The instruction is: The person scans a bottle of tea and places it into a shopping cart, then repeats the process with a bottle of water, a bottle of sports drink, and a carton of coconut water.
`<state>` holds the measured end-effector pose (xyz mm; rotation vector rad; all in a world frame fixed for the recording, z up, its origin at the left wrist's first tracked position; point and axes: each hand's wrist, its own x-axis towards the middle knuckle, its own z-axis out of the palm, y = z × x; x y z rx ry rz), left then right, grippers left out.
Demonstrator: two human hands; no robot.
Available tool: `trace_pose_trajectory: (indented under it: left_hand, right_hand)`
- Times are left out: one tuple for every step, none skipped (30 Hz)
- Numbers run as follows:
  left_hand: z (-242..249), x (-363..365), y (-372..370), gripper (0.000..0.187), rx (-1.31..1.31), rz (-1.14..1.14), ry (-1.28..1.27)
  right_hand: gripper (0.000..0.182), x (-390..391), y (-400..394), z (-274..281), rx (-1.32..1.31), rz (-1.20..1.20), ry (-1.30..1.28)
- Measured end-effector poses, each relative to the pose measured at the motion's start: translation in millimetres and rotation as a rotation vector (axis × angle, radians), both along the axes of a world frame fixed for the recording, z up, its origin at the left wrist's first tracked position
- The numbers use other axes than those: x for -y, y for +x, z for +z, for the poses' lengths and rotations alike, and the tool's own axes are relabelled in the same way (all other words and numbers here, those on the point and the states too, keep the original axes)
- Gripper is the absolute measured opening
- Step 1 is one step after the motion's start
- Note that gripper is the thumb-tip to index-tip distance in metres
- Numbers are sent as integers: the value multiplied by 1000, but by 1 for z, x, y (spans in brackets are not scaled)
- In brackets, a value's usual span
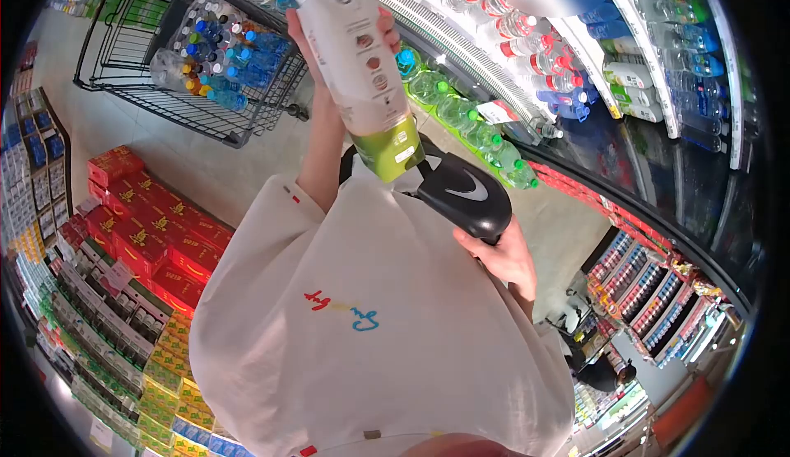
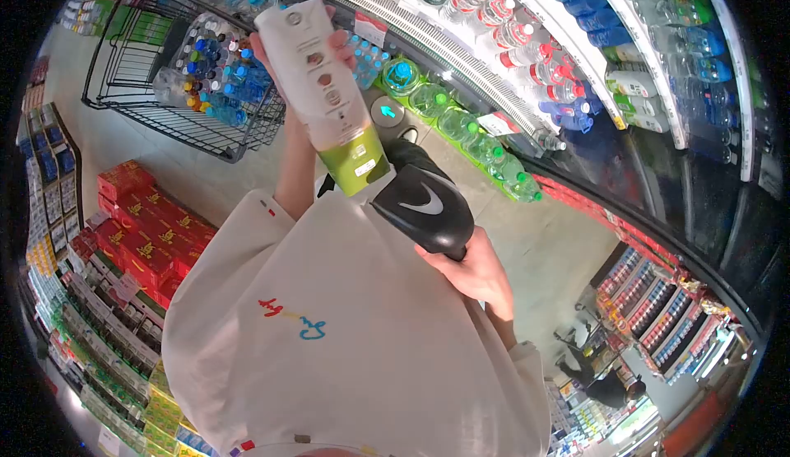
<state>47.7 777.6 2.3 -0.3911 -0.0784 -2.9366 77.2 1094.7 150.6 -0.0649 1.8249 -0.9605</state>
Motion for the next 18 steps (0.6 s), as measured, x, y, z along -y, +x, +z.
trace_pose_trajectory:
  left_hand:
    - [8,2,1,88,204,83,-82]
    - [6,7,0,85,196,79,-160]
    - [12,10,-2,85,188,94,-167]
    - [21,11,-2,84,430,95,-210]
    - [29,11,-2,83,671,97,-250]
    - [37,9,-6,72,724,138,-316]
    - [37,8,-11,72,716,149,-329]
    - [33,6,-17,65,844,279,-457]
    - [33,4,-22,59,968,413,-583]
    - [35,1,-28,47,990,502,-587]
    - [36,-3,-35,47,979,511,-594]
    - [34,-5,-43,44,1027,674,-695]
    - [32,-7,-51,43,1071,840,-791]
    - [29,-7,-57,44,1044,888,-795]
    - [32,-8,-62,44,1036,897,-797]
    - [35,-9,-66,44,1054,938,-834]
    - [38,-10,-70,45,1073,979,-872]
    - [41,-9,-75,45,1063,989,-876]
  right_hand:
    - [19,0,-1,-3,-8,13,-5]
    - [19,-1,0,-8,-97,-28,-72]
    - [19,-2,-2,-12,-185,-69,-143]
    - [19,-3,-4,-15,-190,-59,-153]
    - [19,-3,-7,-17,-229,-81,-160]
    - [20,-2,-11,-19,-271,-105,-172]
    - [20,1,-15,-19,-278,-101,-189]
    - [20,5,-18,-20,-336,-72,-161]
    - [20,6,-22,-20,-395,-45,-132]
    - [20,3,-23,-27,-402,-45,-145]
    - [22,-2,-25,-40,-430,-22,-145]
    - [24,-3,-27,-44,-457,0,-143]
    - [24,-3,-30,-44,-466,0,-154]
    - [25,0,-33,-44,-517,16,-127]
    - [27,3,-34,-43,-566,32,-99]
    - [28,3,-36,-48,-607,18,-135]
    - [28,2,-37,-51,-613,18,-143]
    - [29,2,-40,-54,-636,11,-169]
